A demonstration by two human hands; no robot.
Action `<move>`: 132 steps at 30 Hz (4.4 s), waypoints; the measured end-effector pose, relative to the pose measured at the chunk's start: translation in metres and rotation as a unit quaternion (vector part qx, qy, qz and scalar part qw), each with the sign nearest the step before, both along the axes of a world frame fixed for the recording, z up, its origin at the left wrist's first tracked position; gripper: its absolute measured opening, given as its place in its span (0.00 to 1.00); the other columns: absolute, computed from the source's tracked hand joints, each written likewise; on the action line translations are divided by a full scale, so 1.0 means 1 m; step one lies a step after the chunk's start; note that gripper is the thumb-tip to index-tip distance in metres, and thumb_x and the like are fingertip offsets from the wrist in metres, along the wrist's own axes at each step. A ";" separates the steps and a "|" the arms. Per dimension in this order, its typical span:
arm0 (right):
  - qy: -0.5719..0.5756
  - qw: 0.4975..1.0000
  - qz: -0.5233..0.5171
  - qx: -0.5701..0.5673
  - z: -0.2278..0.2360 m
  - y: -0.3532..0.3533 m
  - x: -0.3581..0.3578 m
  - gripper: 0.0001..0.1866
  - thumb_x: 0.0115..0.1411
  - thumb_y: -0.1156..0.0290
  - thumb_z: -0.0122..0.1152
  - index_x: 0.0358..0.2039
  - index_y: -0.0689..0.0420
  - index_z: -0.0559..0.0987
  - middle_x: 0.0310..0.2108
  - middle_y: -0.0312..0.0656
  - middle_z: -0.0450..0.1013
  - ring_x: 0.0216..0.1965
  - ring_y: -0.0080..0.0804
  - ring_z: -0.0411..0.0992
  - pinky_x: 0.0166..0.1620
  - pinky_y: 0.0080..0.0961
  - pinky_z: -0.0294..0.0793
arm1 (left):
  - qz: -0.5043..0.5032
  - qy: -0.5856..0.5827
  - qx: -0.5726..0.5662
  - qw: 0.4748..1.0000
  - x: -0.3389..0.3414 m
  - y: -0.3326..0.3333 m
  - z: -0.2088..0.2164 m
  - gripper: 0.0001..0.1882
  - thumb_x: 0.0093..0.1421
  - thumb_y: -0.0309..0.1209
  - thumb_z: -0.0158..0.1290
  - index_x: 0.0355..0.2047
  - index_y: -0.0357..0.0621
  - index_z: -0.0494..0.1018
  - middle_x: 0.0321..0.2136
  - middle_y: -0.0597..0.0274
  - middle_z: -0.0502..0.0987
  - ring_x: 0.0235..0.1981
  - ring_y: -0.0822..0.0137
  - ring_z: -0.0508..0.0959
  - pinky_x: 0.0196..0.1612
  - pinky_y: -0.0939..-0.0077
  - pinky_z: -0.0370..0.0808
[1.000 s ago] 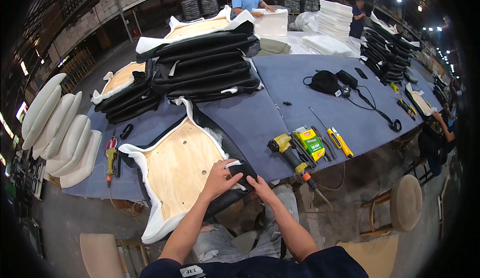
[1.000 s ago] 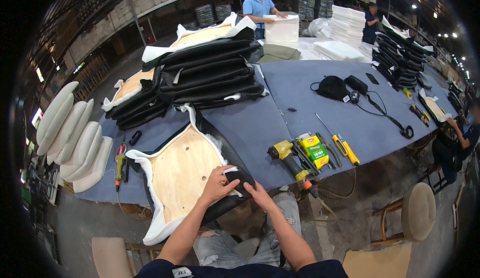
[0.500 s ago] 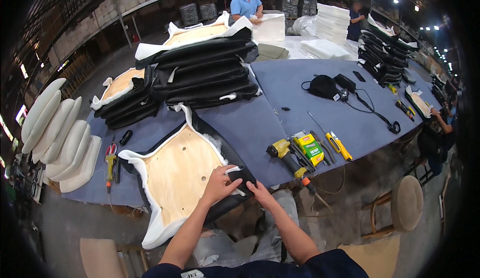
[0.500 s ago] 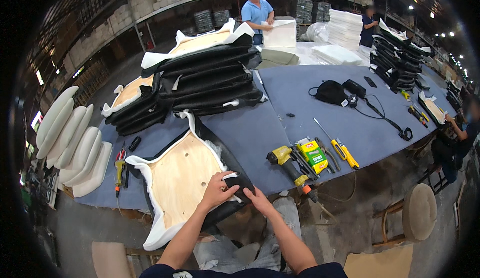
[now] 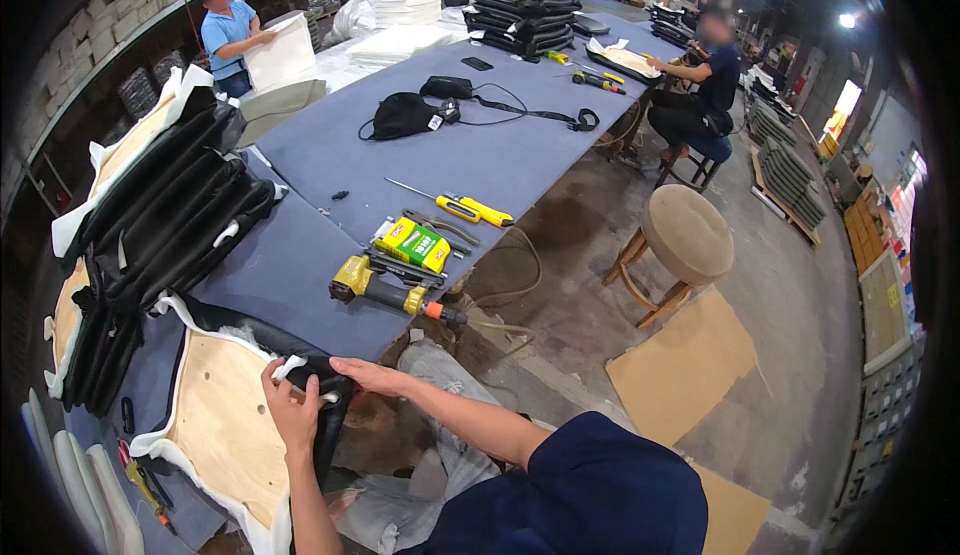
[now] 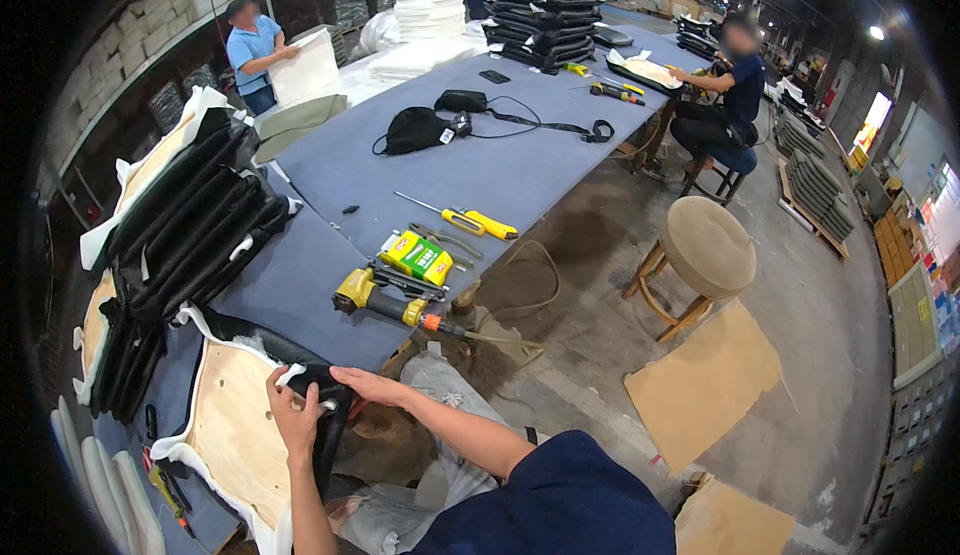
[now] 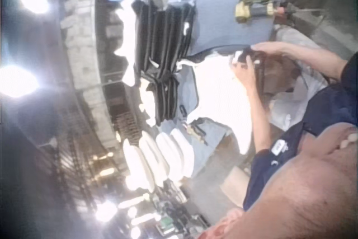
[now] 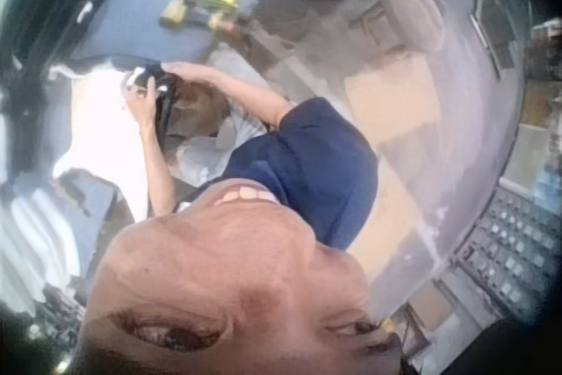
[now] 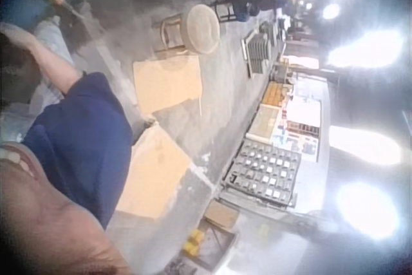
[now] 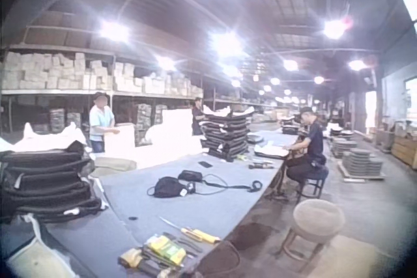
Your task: The person staples black fabric onto a white foam seat base using a pneumatic staple gun and a screwdriver. They repeatedly pull the fabric taut, staple along the edges, and adjust the material to fit the contours of the seat.
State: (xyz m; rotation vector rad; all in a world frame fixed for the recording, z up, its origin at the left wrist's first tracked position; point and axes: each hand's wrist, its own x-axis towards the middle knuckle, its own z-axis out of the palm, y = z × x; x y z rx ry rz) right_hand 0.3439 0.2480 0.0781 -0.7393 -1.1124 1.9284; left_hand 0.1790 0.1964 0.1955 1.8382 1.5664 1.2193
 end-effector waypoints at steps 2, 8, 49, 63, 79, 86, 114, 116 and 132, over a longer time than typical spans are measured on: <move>0.001 1.000 -0.006 0.006 -0.007 -0.003 -0.002 0.37 0.72 0.35 0.44 0.65 0.55 0.68 0.53 0.41 0.75 0.43 0.32 0.79 0.39 0.35 0.86 | 0.028 0.114 0.085 0.989 0.003 -0.004 -0.004 0.18 0.58 0.35 0.67 0.38 0.30 0.79 0.50 0.53 0.71 0.46 0.55 0.76 0.43 0.63 0.76; 0.024 0.999 0.014 0.039 -0.023 0.002 -0.014 0.37 0.72 0.34 0.43 0.62 0.54 0.70 0.44 0.38 0.77 0.37 0.27 0.79 0.34 0.30 0.85 | 0.078 0.297 -0.115 0.945 0.003 0.000 0.034 0.31 0.55 0.50 0.69 0.40 0.29 0.77 0.39 0.39 0.77 0.40 0.39 0.79 0.46 0.50 0.74; -0.115 0.993 -0.014 0.013 0.045 0.008 0.000 0.25 0.72 0.46 0.57 0.57 0.52 0.78 0.40 0.33 0.80 0.38 0.21 0.79 0.36 0.27 0.80 | -0.145 0.179 0.108 0.967 -0.052 0.036 -0.001 0.16 0.57 0.40 0.68 0.26 0.40 0.79 0.29 0.54 0.73 0.37 0.51 0.74 0.46 0.60 0.71; -0.559 0.708 -0.178 0.393 0.105 0.073 0.123 0.36 0.58 0.65 0.72 0.65 0.58 0.68 0.59 0.60 0.67 0.59 0.61 0.68 0.61 0.45 0.70 | -0.153 0.090 -0.006 0.984 -0.048 0.044 -0.023 0.21 0.56 0.40 0.63 0.43 0.39 0.73 0.35 0.46 0.73 0.40 0.44 0.72 0.47 0.55 0.69; -0.476 0.851 0.033 0.220 0.191 0.036 0.103 0.20 0.56 0.69 0.76 0.47 0.63 0.83 0.39 0.37 0.81 0.36 0.24 0.76 0.42 0.26 0.77 | -0.143 0.078 0.007 0.987 -0.060 0.043 -0.025 0.20 0.59 0.43 0.63 0.32 0.35 0.75 0.38 0.50 0.74 0.44 0.48 0.72 0.50 0.58 0.70; -0.491 0.808 0.161 0.284 0.183 0.027 0.057 0.25 0.56 0.71 0.70 0.55 0.61 0.79 0.44 0.47 0.82 0.44 0.34 0.79 0.52 0.30 0.75 | -0.106 0.069 -0.047 0.991 -0.052 0.037 -0.020 0.20 0.57 0.42 0.64 0.38 0.37 0.75 0.40 0.46 0.76 0.45 0.45 0.73 0.50 0.56 0.71; -0.567 0.764 0.081 0.297 0.168 0.088 0.096 0.31 0.44 0.59 0.78 0.47 0.62 0.83 0.38 0.55 0.83 0.42 0.48 0.82 0.48 0.37 0.79 | 0.015 -0.075 0.038 0.996 -0.049 0.042 -0.028 0.24 0.66 0.38 0.60 0.19 0.31 0.71 0.19 0.56 0.68 0.27 0.62 0.68 0.33 0.65 0.65; -0.589 0.752 0.065 0.288 0.156 0.098 0.098 0.32 0.42 0.57 0.78 0.45 0.64 0.83 0.35 0.55 0.83 0.40 0.48 0.82 0.47 0.37 0.80 | 0.012 -0.101 0.029 0.994 -0.046 0.040 -0.024 0.25 0.67 0.38 0.60 0.19 0.31 0.70 0.19 0.56 0.68 0.26 0.63 0.67 0.32 0.65 0.65; -0.581 0.765 0.042 0.276 0.155 0.106 0.108 0.36 0.38 0.55 0.77 0.47 0.63 0.82 0.42 0.57 0.82 0.47 0.54 0.80 0.51 0.43 0.79 | 0.020 -0.023 0.062 0.998 -0.040 0.046 -0.022 0.22 0.69 0.34 0.56 0.21 0.30 0.71 0.20 0.52 0.69 0.28 0.58 0.69 0.34 0.63 0.66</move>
